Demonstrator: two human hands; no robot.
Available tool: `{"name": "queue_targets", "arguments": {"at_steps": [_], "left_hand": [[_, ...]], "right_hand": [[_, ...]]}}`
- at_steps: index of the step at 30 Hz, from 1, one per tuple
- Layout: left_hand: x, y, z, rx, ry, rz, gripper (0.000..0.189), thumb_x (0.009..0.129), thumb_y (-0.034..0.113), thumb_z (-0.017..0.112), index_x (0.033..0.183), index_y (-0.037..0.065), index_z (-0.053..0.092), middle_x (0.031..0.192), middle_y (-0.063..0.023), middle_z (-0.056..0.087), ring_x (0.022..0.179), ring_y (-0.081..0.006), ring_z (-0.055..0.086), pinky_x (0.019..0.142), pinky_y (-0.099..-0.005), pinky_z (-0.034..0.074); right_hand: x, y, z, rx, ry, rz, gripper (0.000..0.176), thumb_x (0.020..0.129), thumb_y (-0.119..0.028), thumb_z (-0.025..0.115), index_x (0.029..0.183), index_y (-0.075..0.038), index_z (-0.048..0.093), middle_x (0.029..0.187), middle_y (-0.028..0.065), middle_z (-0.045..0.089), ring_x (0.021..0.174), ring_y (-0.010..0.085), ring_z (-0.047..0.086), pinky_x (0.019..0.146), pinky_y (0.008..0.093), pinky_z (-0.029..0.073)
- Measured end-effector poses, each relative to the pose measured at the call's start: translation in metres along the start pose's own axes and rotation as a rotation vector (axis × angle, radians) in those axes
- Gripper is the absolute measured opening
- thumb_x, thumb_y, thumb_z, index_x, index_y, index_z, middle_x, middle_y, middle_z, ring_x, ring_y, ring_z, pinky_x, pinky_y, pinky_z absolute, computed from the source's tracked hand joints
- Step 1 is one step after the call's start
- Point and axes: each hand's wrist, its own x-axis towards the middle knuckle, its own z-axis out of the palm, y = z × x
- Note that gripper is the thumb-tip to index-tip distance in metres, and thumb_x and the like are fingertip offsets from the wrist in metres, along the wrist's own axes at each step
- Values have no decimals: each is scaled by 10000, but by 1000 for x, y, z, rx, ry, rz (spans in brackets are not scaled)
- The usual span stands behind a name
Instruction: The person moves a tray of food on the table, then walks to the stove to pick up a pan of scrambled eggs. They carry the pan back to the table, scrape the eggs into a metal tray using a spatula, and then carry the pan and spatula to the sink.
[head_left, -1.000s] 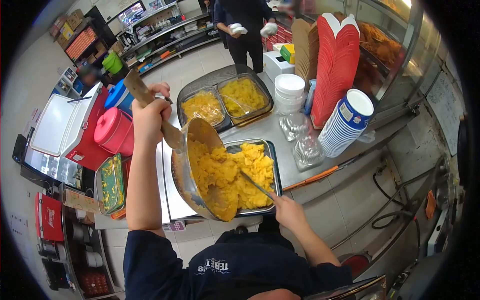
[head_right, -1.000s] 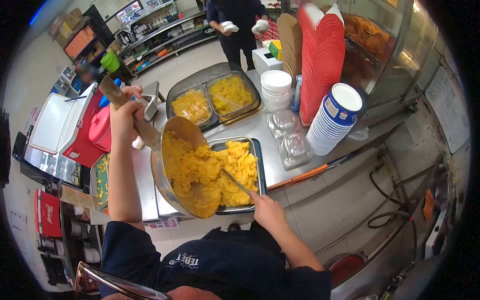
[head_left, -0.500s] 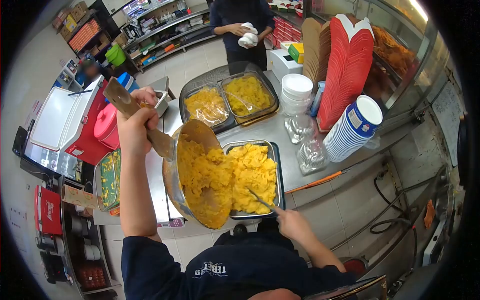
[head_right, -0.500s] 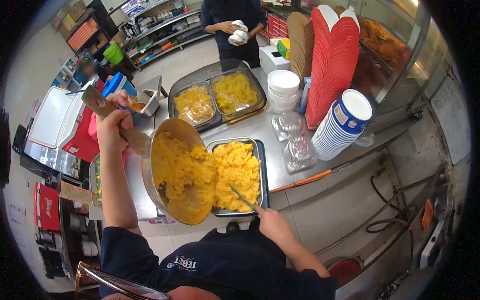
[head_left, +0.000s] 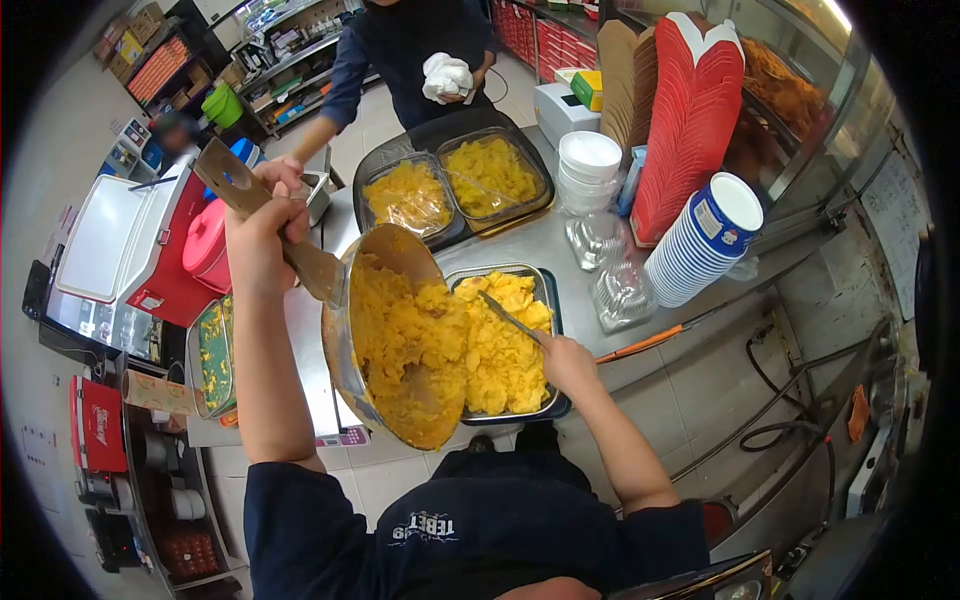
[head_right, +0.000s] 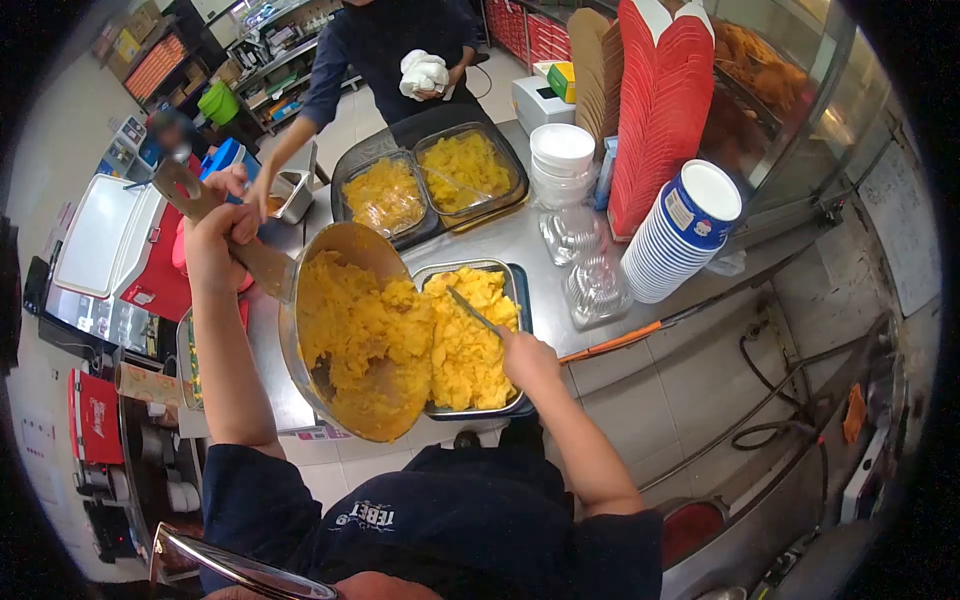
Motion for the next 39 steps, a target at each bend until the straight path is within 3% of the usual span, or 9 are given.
{"name": "queue_targets", "arguments": {"at_steps": [5, 9, 13, 15, 20, 26, 29, 33, 39], "left_hand": [[7, -4, 7, -27, -4, -10, 177, 633, -104, 426, 769, -10, 489, 971, -101, 436, 457, -53, 342, 412, -186, 251], [13, -10, 15, 12, -32, -29, 179, 639, -93, 425, 778, 8, 473, 975, -94, 436, 459, -46, 340, 421, -182, 262], [15, -14, 26, 38, -16, -99, 177, 615, -111, 443, 748, -7, 494, 937, -97, 470, 459, -56, 356, 411, -181, 258], [16, -17, 32, 63, -40, -94, 176, 612, -116, 445, 741, -8, 494, 919, -89, 475, 463, -59, 359, 409, -181, 256], [22, -14, 39, 96, -83, -133, 181, 600, -129, 432, 721, -6, 488, 898, -81, 478, 483, -59, 376, 401, -184, 253], [22, -7, 31, 92, -56, -109, 169, 603, -119, 439, 723, -11, 487, 891, -82, 480, 457, -58, 365, 400, -185, 254], [20, -4, 22, 87, -29, -92, 161, 609, -113, 445, 726, -11, 488, 914, -90, 483, 450, -58, 361, 399, -185, 255], [18, 3, 4, 91, -12, -63, 162, 613, -100, 454, 739, -4, 484, 977, -107, 468, 452, -57, 359, 410, -186, 261], [18, 8, -8, 33, -20, -1, 164, 630, -76, 465, 778, -5, 472, 980, -86, 433, 448, -52, 325, 423, -184, 247]], "right_hand": [[-46, -18, -72, 65, 43, -133, 380, 776, -107, 435, 1140, -163, 528, 775, 126, 581, 680, 302, 585, 596, 399, 475], [-87, -31, -40, 17, -48, -305, 382, 779, -114, 463, 1136, -230, 534, 702, 72, 533, 597, 265, 571, 511, 382, 468], [-74, -26, 18, -13, 129, -298, 365, 786, -143, 476, 1137, -224, 533, 706, 72, 527, 592, 263, 568, 497, 368, 467], [-69, -29, 19, 139, 29, -116, 331, 801, -143, 474, 1122, -174, 547, 730, 104, 553, 643, 295, 573, 552, 384, 470], [-76, -5, 8, 519, -22, -13, 316, 805, -114, 485, 1113, -112, 551, 835, 191, 585, 761, 359, 563, 665, 422, 445], [-68, 9, -9, 386, 90, -95, 317, 809, -133, 466, 1114, -143, 552, 836, 174, 594, 764, 352, 569, 658, 427, 458], [-60, 6, 21, 144, -56, -22, 346, 813, -160, 425, 1143, -186, 526, 817, 145, 594, 737, 331, 580, 638, 436, 465], [-61, 6, -13, 212, 49, -25, 329, 799, -152, 476, 1120, -184, 537, 782, 147, 588, 724, 319, 575, 620, 422, 464], [-48, 12, -15, -48, -84, -75, 332, 804, -161, 420, 1108, -216, 540, 742, 123, 576, 673, 318, 581, 583, 433, 470]]}}
